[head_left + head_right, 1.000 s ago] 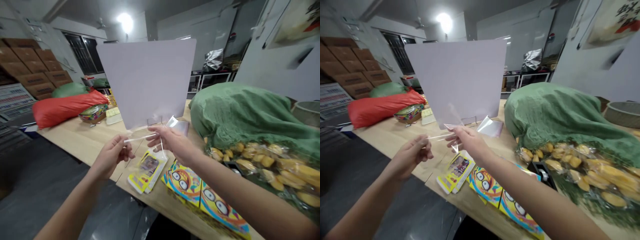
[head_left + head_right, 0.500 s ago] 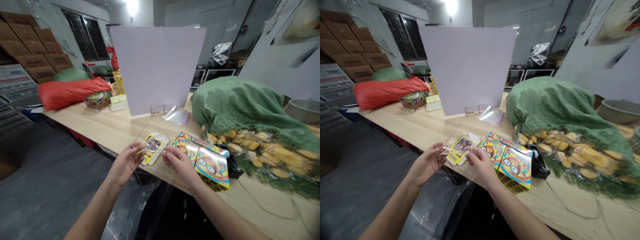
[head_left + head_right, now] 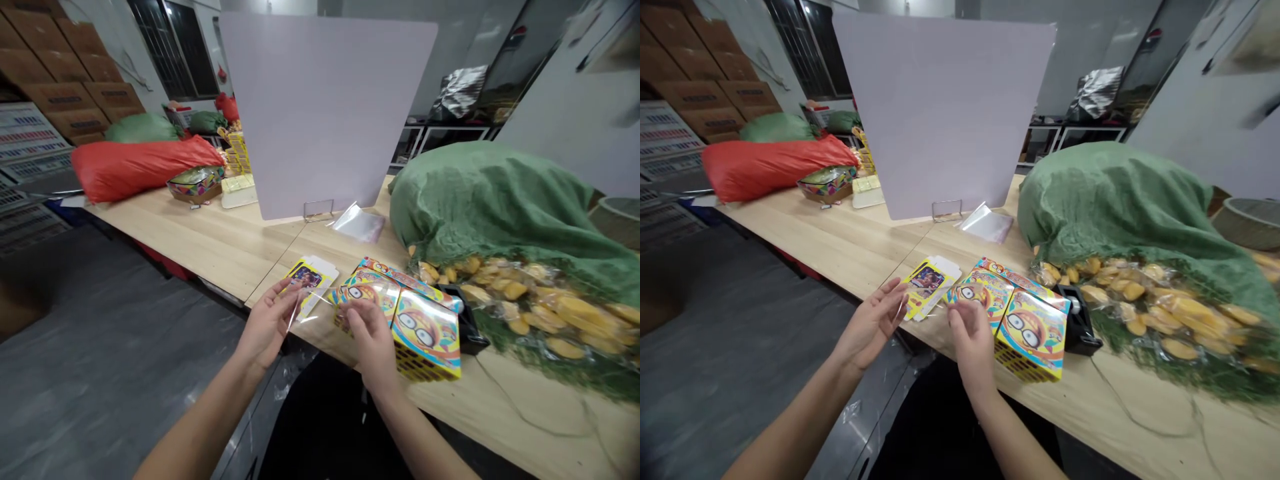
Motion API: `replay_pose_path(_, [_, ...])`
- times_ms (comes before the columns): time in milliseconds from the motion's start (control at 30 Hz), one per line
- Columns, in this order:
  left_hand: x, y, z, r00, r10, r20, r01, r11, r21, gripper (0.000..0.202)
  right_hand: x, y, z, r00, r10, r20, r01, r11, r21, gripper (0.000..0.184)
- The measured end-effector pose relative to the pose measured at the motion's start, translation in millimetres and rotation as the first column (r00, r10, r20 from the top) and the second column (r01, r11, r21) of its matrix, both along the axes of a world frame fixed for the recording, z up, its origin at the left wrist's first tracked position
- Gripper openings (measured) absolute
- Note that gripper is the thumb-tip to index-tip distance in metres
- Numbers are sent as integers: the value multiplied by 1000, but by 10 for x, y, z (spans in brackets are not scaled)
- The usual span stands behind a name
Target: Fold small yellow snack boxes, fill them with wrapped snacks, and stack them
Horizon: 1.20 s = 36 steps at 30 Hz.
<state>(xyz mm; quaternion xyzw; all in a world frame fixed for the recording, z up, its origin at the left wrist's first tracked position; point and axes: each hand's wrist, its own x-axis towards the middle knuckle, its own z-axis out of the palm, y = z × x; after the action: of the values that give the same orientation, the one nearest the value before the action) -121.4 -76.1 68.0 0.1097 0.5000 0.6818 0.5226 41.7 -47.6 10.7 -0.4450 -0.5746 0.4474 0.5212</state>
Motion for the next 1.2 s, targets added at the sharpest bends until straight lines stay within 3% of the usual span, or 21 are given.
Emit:
replay_pose_path(33, [-10,-9,-5,999,19,-30,-19,1000,14,31,54,-25,30,995,-71,71,63,992,110,48])
replay_pose_path(67, [-20,-19,-10,996,32,-83,-30,999,27,26,114,-60,74,971,-190,147,140,945,295,62])
replay_pose_path(100, [-25,-30,-12,986,39,-160,-32,999,41,22,172,-105,128,923,-322,210,178,842,509,72])
replay_pose_path(167, [-22,-51,-13,934,19,-358,3,998,61,17,253,-196,253,818,-499,286,59,569,820,71])
replay_pose_path(200, [-14,-60,-10,889,-3,-458,35,997,62,17,265,-224,314,786,-520,333,-53,480,875,64])
replay_pose_path(233, [-3,-67,-6,840,-28,-542,68,996,55,16,259,-232,368,758,-515,399,-151,457,877,55])
replay_pose_path(267, [9,-71,-2,794,-51,-605,95,995,40,16,240,-218,414,724,-502,473,-211,492,845,46])
replay_pose_path(300, [19,-71,2,759,-69,-647,111,994,24,17,214,-185,451,684,-488,543,-228,564,794,37])
replay_pose_path(367, [26,-56,6,731,-75,-679,110,994,9,18,172,-96,510,614,-479,627,-161,702,694,25])
replay_pose_path(400, [26,-42,8,727,-67,-683,101,995,10,18,162,-61,535,602,-488,632,-122,726,677,24])
replay_pose_path(433, [25,-24,9,725,-61,-686,96,995,14,18,160,-41,560,617,-495,612,-113,714,691,24])
replay_pose_path(500, [34,9,19,728,-88,-680,135,991,16,19,159,-45,606,712,-441,546,-185,633,752,29])
replay_pose_path(567, [74,24,39,771,-180,-611,241,970,19,24,140,-68,637,802,-312,510,-284,552,784,31])
replay_pose_path(600, [106,19,51,809,-244,-534,304,952,25,26,120,-71,640,829,-258,497,-304,539,786,28])
replay_pose_path(667, [178,-14,70,866,-382,-324,419,906,52,31,76,-44,623,865,-218,453,-269,562,783,21])
replay_pose_path(733, [241,-64,71,867,-464,-182,485,870,92,32,48,6,582,884,-221,412,-212,597,774,17])
replay_pose_path(833, [277,-120,47,842,-441,-311,488,868,92,28,57,58,515,882,-233,409,-190,618,763,18])
replay_pose_path(900, [264,-136,37,754,-374,-540,471,881,48,24,80,63,481,875,-251,415,-189,612,768,17])
replay_pose_path(1000, [235,-150,57,465,-287,-837,485,874,-30,25,110,50,437,850,-277,448,-227,575,786,20])
replay_pose_path(1100, [249,-175,93,189,-189,-964,464,882,-83,27,118,42,399,823,-317,472,-268,517,813,22])
replay_pose_path(1200, [292,-203,114,37,-141,-989,412,904,-114,28,89,44,384,804,-342,486,-283,498,820,15])
